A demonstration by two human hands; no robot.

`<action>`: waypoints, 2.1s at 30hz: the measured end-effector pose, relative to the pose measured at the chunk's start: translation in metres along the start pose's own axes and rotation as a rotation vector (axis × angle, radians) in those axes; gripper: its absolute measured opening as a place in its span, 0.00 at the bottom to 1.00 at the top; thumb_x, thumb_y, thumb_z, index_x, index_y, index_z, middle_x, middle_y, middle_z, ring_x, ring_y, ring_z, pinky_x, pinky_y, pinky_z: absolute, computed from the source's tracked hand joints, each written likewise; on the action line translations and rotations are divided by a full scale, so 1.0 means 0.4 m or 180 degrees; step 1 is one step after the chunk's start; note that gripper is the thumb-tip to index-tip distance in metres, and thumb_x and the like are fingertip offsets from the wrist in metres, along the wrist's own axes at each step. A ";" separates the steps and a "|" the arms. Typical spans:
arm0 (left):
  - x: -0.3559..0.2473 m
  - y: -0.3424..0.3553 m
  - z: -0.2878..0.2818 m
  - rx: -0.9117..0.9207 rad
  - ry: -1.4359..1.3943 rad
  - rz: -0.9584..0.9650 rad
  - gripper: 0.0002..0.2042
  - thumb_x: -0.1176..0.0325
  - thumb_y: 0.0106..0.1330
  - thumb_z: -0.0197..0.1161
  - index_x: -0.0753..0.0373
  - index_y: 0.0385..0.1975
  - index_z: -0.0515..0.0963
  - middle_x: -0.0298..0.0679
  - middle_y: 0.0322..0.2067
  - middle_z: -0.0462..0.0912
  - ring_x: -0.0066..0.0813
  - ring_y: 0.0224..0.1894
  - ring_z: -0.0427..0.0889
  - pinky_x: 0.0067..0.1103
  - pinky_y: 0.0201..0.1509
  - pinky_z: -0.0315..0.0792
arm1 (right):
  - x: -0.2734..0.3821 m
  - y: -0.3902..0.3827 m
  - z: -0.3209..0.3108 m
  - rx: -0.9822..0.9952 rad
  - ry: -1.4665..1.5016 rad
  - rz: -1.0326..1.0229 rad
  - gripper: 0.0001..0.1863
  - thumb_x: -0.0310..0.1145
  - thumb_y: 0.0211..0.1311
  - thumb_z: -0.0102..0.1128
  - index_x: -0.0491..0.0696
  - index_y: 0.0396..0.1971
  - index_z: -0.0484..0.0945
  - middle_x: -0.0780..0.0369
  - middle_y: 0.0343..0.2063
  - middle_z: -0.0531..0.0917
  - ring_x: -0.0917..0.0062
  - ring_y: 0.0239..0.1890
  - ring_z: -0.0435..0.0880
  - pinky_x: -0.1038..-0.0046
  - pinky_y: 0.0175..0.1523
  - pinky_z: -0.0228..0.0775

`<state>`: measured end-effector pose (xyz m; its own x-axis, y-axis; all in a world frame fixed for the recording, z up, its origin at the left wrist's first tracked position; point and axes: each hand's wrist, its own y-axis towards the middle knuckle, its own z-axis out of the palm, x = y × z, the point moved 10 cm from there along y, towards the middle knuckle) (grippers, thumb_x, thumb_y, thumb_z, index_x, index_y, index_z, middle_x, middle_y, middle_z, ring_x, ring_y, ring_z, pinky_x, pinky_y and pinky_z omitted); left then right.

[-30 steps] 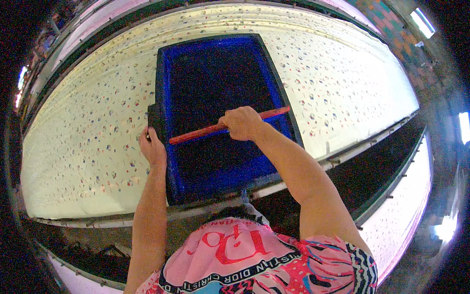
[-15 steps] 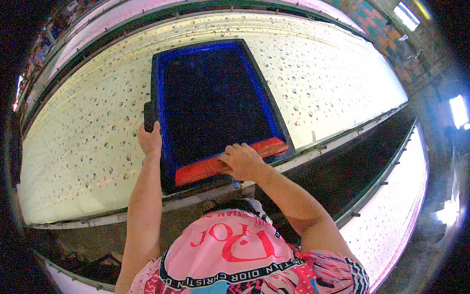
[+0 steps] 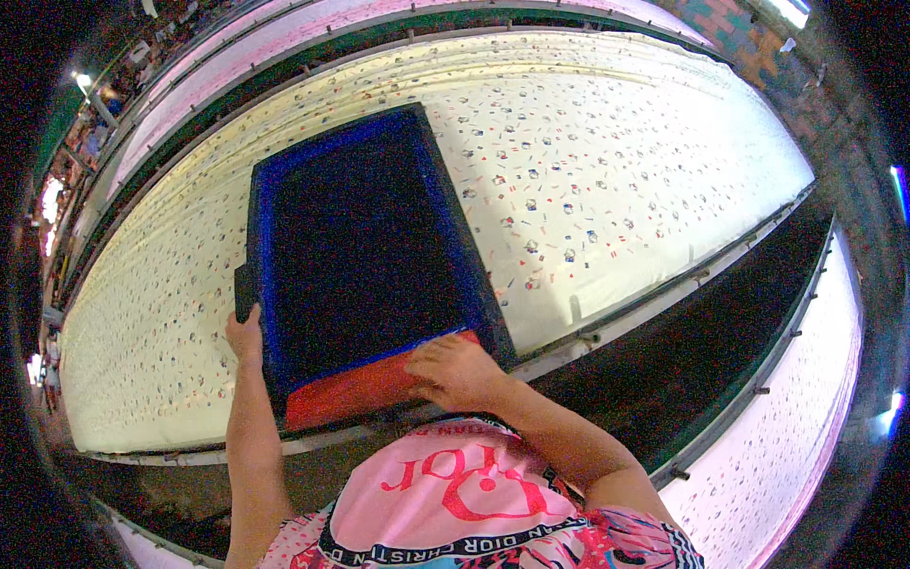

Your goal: The person holds a screen printing frame and repeatedly uses a red squeegee to pull dark ink across the mesh onto a patterned fabric below. The person repositions the frame and repeats the squeegee strokes multiple times.

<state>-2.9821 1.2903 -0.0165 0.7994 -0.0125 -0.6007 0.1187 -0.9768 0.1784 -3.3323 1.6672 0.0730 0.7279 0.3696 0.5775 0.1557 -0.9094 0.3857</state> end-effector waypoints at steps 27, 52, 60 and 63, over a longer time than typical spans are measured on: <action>0.046 -0.005 0.028 0.0257 -0.0654 -0.0558 0.22 0.62 0.76 0.76 0.75 0.59 0.84 0.54 0.50 0.90 0.48 0.49 0.89 0.39 0.57 0.80 | -0.593 -0.127 -0.117 -0.2469 0.3101 0.2264 0.27 0.30 0.82 0.67 0.41 0.76 0.76 0.54 0.72 0.82 0.67 0.77 0.77 0.62 0.83 0.63; -0.727 -0.368 0.389 0.0642 -0.2306 -0.0876 0.19 0.73 0.69 0.78 0.75 0.55 0.84 0.51 0.48 0.91 0.43 0.43 0.90 0.34 0.53 0.84 | -0.970 -0.324 -0.893 -0.1219 0.2133 0.2011 0.34 0.44 0.77 0.73 0.46 0.77 0.77 0.56 0.71 0.81 0.71 0.70 0.80 0.65 0.77 0.70; -1.154 -0.676 0.639 0.0305 -0.2326 -0.0669 0.13 0.77 0.69 0.78 0.71 0.50 0.87 0.42 0.42 0.91 0.34 0.39 0.87 0.32 0.49 0.81 | -1.304 -0.661 -1.210 -0.1597 0.2384 0.2572 0.27 0.46 0.75 0.75 0.55 0.69 0.85 0.54 0.69 0.76 0.58 0.74 0.75 0.55 0.81 0.65; -1.262 -0.777 0.722 0.0349 -0.1981 -0.0643 0.14 0.77 0.68 0.79 0.72 0.51 0.86 0.43 0.44 0.91 0.36 0.41 0.87 0.32 0.50 0.81 | -1.380 -0.784 -1.318 -0.1765 0.2620 0.2671 0.25 0.40 0.77 0.72 0.50 0.69 0.84 0.56 0.67 0.79 0.67 0.67 0.82 0.63 0.72 0.74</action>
<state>-3.5927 1.5384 0.0063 0.2744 0.0841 -0.9579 0.1437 -0.9886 -0.0456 -4.1349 1.8490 0.0125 -0.1840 -0.0826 0.9794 -0.5839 -0.7924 -0.1765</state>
